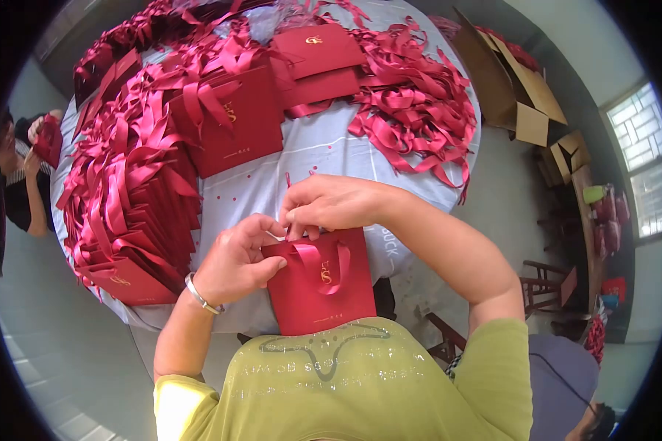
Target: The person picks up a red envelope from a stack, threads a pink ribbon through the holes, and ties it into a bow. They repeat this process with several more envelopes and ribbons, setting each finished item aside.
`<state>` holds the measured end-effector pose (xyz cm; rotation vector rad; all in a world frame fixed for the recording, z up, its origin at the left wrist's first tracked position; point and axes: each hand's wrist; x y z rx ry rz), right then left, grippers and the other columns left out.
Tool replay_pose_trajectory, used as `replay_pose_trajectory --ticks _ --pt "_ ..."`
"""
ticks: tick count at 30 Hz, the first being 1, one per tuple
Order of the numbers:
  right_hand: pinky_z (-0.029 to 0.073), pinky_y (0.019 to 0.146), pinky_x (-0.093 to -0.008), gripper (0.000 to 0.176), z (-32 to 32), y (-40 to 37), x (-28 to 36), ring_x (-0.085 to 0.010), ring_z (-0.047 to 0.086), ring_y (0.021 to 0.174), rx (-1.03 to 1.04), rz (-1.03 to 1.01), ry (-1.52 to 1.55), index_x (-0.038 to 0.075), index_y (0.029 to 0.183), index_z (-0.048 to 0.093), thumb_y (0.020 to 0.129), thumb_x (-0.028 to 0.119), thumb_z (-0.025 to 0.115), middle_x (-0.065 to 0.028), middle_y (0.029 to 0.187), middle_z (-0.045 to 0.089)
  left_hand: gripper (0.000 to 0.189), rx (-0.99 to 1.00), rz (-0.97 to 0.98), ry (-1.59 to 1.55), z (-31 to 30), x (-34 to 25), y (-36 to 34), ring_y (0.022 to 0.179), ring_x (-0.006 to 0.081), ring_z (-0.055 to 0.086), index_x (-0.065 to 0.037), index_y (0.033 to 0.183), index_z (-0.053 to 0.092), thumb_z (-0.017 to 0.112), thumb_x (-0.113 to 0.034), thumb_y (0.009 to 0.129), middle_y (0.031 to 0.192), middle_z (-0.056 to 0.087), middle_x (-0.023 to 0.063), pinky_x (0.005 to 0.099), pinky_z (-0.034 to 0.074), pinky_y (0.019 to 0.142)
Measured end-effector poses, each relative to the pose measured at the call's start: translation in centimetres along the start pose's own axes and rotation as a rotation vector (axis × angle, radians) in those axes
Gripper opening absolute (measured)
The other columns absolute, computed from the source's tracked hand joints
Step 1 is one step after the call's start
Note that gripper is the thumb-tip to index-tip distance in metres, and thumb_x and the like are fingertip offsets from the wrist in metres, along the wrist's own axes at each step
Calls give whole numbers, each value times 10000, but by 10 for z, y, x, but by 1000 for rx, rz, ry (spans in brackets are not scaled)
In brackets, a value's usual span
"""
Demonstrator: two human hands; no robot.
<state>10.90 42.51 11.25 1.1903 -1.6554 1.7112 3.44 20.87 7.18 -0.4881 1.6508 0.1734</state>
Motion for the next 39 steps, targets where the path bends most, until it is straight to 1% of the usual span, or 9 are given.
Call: replay_pose_trajectory --ticks 2,3,5,9,11,14,25,33,39 --pt "498 718 -259 224 3 7 5 -93 589 779 116 0 -238 22 1112 639 953 178 622 -30 892 679 245 -39 97 90 2 -2 -1 608 169 668 3 1015 655 744 -62 796 820 722 126 306 533 590" --pt "479 659 -260 229 5 13 -2 -87 574 729 94 -128 -354 27 1095 650 905 153 644 -33 832 670 221 -35 164 142 3 -1 -1 600 88 622 1 991 635 747 -26 802 793 694 64 253 490 535" --pt "462 618 -264 236 7 21 -2 -84 567 701 130 -20 -318 21 1090 649 887 141 644 -32 807 659 215 -62 271 204 7 3 -1 536 -3 525 0 961 625 762 4 795 715 630 -20 194 405 472" --pt "385 489 -257 311 2 28 -7 -83 520 578 203 164 -134 24 1088 642 793 106 691 -15 705 607 205 -112 379 289 12 -3 -3 496 3 477 -4 946 633 752 24 782 696 608 -22 191 376 470" --pt "369 474 -251 340 3 27 -8 -84 509 559 184 190 -61 28 1090 638 764 94 709 -10 689 598 253 -83 280 372 11 -10 -6 516 129 584 -32 986 654 769 -33 760 759 667 82 279 472 524" --pt "369 481 -240 398 6 23 -13 -89 504 554 157 177 54 34 1084 629 705 67 744 -9 683 595 283 -27 233 302 9 -7 -6 501 91 521 -46 1027 687 752 11 758 750 649 55 257 444 513" --pt "526 686 -310 174 16 18 -33 -139 627 760 -450 -399 -112 -1 901 555 807 31 698 -80 810 640 221 41 328 290 11 1 -1 507 77 483 -74 956 755 778 11 753 678 598 30 242 410 505" --pt "531 723 -359 119 12 32 -39 -225 674 777 -765 -548 -259 5 895 584 819 42 667 -133 803 670 241 37 291 355 11 -3 -1 511 17 456 -21 1001 691 783 -7 779 743 637 10 195 378 498" --pt "540 719 -396 123 -11 57 -44 -305 693 778 -931 -507 -316 22 891 594 823 70 685 -153 795 683 346 61 154 361 10 2 0 519 118 551 -30 1093 620 781 -110 797 816 702 88 273 473 562"
Point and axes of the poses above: each hand's wrist, its own y-axis towards the middle knuckle, its own z-axis out of the palm, x = y × z
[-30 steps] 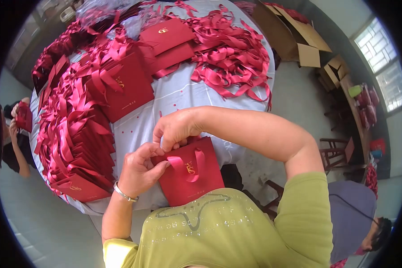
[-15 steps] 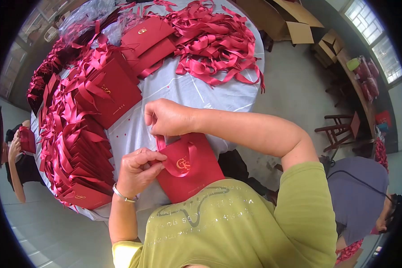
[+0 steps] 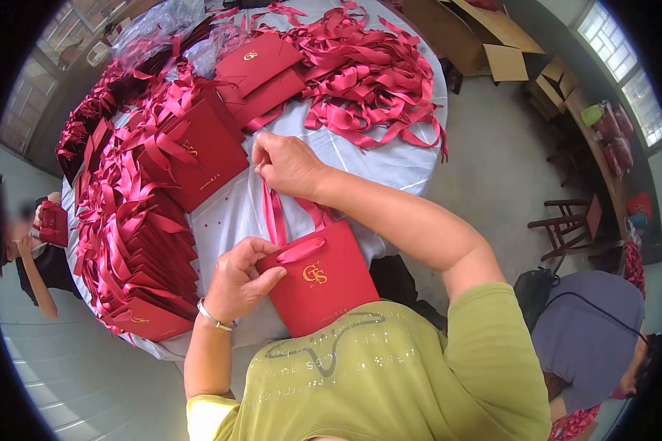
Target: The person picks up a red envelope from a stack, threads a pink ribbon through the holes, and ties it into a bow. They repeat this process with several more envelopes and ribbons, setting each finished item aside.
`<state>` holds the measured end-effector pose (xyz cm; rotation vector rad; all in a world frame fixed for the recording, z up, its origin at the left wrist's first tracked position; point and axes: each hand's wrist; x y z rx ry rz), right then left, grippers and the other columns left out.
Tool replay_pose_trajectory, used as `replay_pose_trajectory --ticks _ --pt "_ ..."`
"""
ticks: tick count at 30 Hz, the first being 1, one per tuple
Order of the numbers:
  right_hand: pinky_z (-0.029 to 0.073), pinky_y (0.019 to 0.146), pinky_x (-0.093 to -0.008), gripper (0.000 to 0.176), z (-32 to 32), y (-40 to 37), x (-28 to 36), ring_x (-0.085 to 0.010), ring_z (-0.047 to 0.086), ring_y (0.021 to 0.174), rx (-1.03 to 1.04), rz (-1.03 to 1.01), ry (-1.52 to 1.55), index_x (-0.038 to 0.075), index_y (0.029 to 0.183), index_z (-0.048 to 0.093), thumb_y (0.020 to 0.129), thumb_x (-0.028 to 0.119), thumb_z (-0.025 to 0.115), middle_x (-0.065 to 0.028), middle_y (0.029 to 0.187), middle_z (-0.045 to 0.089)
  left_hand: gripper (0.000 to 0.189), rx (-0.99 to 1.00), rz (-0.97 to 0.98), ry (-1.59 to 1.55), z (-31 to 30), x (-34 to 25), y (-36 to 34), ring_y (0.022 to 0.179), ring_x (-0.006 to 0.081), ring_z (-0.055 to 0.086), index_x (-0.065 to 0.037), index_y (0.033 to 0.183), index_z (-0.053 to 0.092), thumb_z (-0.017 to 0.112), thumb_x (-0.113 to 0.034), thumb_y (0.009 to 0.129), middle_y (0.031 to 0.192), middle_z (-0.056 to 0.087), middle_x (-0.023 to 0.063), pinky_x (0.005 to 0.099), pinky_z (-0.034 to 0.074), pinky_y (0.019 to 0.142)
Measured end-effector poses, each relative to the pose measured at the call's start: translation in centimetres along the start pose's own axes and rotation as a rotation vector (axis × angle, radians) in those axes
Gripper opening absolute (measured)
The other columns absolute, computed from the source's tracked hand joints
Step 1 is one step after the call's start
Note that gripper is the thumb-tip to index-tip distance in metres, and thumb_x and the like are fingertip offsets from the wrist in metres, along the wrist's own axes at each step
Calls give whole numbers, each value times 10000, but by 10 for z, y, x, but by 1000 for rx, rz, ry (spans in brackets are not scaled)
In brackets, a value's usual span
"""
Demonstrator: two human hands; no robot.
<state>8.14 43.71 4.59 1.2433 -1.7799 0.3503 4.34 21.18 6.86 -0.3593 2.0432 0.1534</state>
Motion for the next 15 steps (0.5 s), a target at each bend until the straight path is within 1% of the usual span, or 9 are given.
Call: replay_pose_trajectory --ticks 2,3,6,7,8,10,12,14,15 --pt "540 717 -404 128 3 5 -3 -316 696 784 -2 -52 14 24 892 594 826 83 687 -156 797 686 318 -7 -24 -35 0 3 2 526 119 550 -20 1056 625 781 -122 798 806 700 84 271 474 566" --pt "542 722 -407 131 3 5 -4 -329 696 796 -1 -98 -54 20 893 590 832 91 681 -160 814 690 318 -10 -23 -32 0 3 3 526 119 550 -20 1056 625 781 -122 798 806 700 84 271 474 566" --pt "540 715 -388 159 -2 4 -6 -294 700 786 -2 -26 -71 16 909 608 844 130 696 -154 817 691 299 -13 -38 -11 2 4 2 529 122 551 -17 1038 630 778 -119 799 802 699 91 270 478 572" --pt "540 715 -388 159 -6 2 -7 -294 700 786 -3 -31 -74 16 909 608 844 130 696 -154 817 691 263 -30 3 -9 3 4 2 540 53 490 -7 1033 634 769 -79 820 792 674 25 227 423 533" --pt "534 705 -375 180 -13 -1 -5 -262 691 768 -26 -38 -46 15 928 623 849 152 708 -143 810 687 228 -50 45 -6 3 4 3 552 -16 428 4 1028 637 759 -38 840 782 649 -41 184 368 494" --pt "516 663 -344 233 -32 -10 1 -171 645 700 -93 -77 -35 11 947 668 862 219 732 -107 790 676 202 -49 9 -37 2 4 2 575 -15 453 7 1028 655 747 -34 853 795 654 -43 182 387 513" --pt "505 643 -334 237 -55 -26 2 -156 620 681 -70 -37 -111 9 920 682 871 237 727 -100 795 673 179 -54 -31 -74 2 5 2 598 -13 477 10 1028 673 735 -30 865 807 659 -45 179 406 533" --pt "494 632 -313 254 -88 -47 25 -132 606 680 218 261 -323 -4 887 687 871 246 729 -112 809 674 154 -74 -30 -158 6 10 3 667 -4 530 19 1031 696 711 -18 883 828 670 -37 178 444 587" --pt "487 605 -331 294 -95 -61 21 -160 613 645 314 276 -253 -9 870 682 862 279 743 -116 781 680 154 -91 -26 -162 7 10 3 667 -4 530 19 1031 696 711 -18 883 828 670 -37 178 444 587"
Point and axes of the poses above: each hand's wrist, its own y-axis towards the middle knuckle, its own z-axis out of the palm, x = y × z
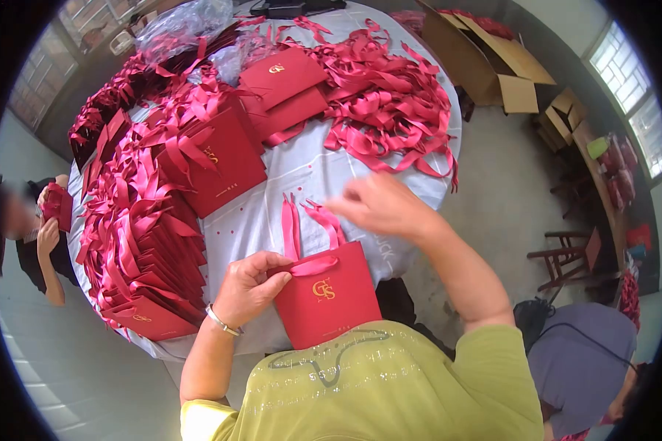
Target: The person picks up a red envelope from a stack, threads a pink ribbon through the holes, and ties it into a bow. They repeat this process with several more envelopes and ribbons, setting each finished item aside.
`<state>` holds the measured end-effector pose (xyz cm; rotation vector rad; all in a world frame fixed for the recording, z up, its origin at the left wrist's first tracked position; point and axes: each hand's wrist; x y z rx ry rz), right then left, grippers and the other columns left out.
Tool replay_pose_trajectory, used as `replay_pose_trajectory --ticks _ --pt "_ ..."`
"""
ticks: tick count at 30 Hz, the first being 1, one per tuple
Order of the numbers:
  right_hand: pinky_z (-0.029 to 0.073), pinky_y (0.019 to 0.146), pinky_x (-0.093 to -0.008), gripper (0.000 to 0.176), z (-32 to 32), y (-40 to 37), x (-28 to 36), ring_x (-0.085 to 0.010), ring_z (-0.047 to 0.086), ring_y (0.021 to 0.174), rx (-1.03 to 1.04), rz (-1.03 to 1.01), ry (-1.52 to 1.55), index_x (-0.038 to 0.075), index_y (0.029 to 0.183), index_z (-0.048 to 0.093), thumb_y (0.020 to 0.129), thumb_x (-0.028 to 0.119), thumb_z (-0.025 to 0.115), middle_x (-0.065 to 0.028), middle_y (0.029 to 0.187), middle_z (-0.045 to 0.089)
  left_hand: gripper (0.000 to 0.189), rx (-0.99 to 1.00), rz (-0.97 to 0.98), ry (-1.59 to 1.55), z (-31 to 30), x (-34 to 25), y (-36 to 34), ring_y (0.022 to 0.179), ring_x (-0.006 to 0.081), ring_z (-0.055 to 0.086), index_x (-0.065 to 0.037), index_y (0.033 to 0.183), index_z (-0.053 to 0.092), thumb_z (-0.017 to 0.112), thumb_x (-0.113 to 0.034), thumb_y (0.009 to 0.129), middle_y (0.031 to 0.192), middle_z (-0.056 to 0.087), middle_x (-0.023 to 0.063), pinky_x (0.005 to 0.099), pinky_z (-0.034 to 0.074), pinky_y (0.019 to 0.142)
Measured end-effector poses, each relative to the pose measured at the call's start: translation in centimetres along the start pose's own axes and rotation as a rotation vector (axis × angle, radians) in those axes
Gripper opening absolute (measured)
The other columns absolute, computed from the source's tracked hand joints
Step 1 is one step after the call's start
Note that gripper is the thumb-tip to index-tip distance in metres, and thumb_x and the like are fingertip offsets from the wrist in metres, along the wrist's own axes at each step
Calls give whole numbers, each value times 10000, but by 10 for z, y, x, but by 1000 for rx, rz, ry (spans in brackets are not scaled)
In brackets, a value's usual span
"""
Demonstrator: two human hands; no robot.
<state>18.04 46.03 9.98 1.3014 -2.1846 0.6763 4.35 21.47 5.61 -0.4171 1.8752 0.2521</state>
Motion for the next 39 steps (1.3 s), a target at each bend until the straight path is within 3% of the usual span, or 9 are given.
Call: replay_pose_trajectory --ticks 6,9,12,14,18,24,27,31,39 --pt "412 528 -213 165 20 -27 -19 -27 535 617 204 81 852 30 886 655 874 142 775 57 742 614 163 -135 -14 -208 -5 -5 2 695 3 577 20 1065 701 672 -1 906 825 686 -24 184 478 578" --pt "381 505 -190 161 5 -7 -14 -14 498 583 161 65 788 73 835 626 893 155 753 62 706 584 183 -363 138 -511 -10 -10 2 726 12 597 -11 1081 668 652 19 901 1198 659 91 176 470 544" --pt "349 461 -201 148 -21 18 11 -25 482 531 -139 -73 721 87 831 627 895 151 745 48 659 565 342 -639 455 -371 -22 -1 8 824 69 606 5 1239 543 596 55 904 1452 446 134 223 517 748" --pt "326 439 -206 113 -39 37 38 -27 457 507 -439 -205 819 61 893 617 927 133 697 38 637 549 365 -755 483 -343 -27 0 10 972 106 584 4 1249 518 620 22 899 1364 493 110 269 490 856" --pt "386 470 -209 118 -45 84 80 -56 518 526 -575 -379 806 28 945 640 932 130 699 4 681 614 409 -721 317 -401 -26 15 17 938 109 567 -18 1281 484 653 -28 908 1173 548 60 250 472 805" --pt "484 500 -219 132 31 159 64 -56 581 585 -168 -412 809 33 958 642 903 103 739 4 729 636 564 -570 21 -239 -15 39 20 748 134 587 36 1291 444 740 -182 862 1104 625 174 278 516 620" --pt "514 543 -207 169 42 166 63 -52 599 632 -183 -386 893 31 999 635 902 118 743 -4 793 652 579 -470 -103 -282 -19 25 18 1132 221 559 63 1356 389 702 -87 892 1277 508 186 335 484 970" --pt "551 629 -224 249 42 157 56 -75 629 718 -232 -421 885 9 1107 615 897 77 728 -17 877 668 664 -557 43 -224 -14 42 23 975 208 644 54 1391 361 723 -139 869 1279 552 223 331 551 824" --pt "561 729 -299 270 25 157 -10 -166 670 834 -535 -343 329 9 1062 663 819 97 741 -92 1041 662 669 -469 63 -372 -13 31 19 1185 269 561 47 1435 319 683 -68 885 1375 472 224 367 503 972"
Point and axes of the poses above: each hand's wrist, its own y-axis towards the middle knuckle, its own z-axis out of the palm, x = y × z
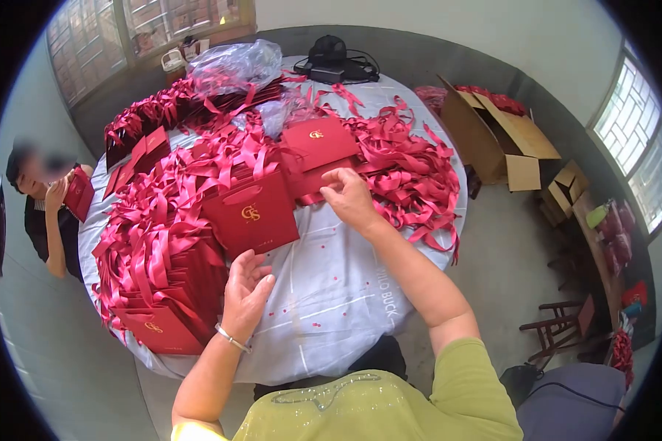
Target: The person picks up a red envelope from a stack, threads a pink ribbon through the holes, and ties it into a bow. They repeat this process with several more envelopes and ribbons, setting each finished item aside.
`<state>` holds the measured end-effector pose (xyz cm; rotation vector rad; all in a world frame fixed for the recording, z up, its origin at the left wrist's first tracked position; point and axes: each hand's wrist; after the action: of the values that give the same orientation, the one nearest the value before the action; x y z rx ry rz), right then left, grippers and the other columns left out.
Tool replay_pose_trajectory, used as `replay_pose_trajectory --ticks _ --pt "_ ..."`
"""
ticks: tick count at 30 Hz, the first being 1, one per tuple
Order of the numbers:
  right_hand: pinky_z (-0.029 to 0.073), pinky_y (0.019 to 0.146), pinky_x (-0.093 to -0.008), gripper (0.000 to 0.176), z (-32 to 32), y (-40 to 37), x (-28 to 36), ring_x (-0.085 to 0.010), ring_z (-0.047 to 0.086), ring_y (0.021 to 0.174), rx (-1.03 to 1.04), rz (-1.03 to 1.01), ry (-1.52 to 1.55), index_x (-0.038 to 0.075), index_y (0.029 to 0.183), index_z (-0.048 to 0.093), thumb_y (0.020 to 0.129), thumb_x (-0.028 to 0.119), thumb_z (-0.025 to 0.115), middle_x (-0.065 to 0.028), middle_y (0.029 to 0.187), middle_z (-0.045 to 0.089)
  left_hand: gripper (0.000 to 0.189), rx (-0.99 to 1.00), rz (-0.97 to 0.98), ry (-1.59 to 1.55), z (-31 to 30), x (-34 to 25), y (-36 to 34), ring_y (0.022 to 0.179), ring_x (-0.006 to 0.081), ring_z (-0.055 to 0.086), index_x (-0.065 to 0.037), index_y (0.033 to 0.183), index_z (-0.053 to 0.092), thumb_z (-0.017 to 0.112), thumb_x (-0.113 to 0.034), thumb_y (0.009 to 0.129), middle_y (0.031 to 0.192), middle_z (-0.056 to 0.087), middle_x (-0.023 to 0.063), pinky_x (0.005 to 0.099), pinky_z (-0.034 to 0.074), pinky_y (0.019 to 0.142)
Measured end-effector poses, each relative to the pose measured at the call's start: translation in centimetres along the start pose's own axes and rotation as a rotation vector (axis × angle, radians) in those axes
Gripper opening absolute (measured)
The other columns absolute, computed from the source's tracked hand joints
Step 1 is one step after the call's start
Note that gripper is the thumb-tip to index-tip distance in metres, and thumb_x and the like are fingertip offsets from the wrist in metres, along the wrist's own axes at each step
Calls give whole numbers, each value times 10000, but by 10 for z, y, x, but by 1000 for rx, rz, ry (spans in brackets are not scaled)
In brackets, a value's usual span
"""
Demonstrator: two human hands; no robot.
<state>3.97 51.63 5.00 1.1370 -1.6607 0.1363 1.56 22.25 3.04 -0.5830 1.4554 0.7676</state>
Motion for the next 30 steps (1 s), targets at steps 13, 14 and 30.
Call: replay_pose_trajectory --ticks 13,14,30 --pt "446 1003 -444 707 -12 111 -35 -330 586 1133 187 -479 -789 56 1246 612 667 377 856 -144 1161 642 300 56 1 -25 -1 -1 2 978 130 644 19 1194 554 654 -48 919 1089 670 83 277 528 871" --pt "443 1031 -447 749 -15 115 -33 -331 559 1195 257 -432 -764 50 1279 603 667 397 860 -158 1248 614 291 80 0 5 -1 -3 2 979 123 636 16 1197 556 653 -33 927 1092 675 83 270 519 891" --pt "482 887 -422 346 -12 149 -40 -321 602 937 48 -606 -560 82 965 712 681 226 849 -112 941 648 202 109 -45 -15 2 -15 1 886 131 674 34 1125 581 625 -42 943 981 708 84 287 561 808"
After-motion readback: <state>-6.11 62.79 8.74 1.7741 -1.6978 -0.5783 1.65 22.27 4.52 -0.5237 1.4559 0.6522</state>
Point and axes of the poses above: each hand's wrist, its own y-axis towards the middle knuckle, its own z-axis out of the palm, x = y × z
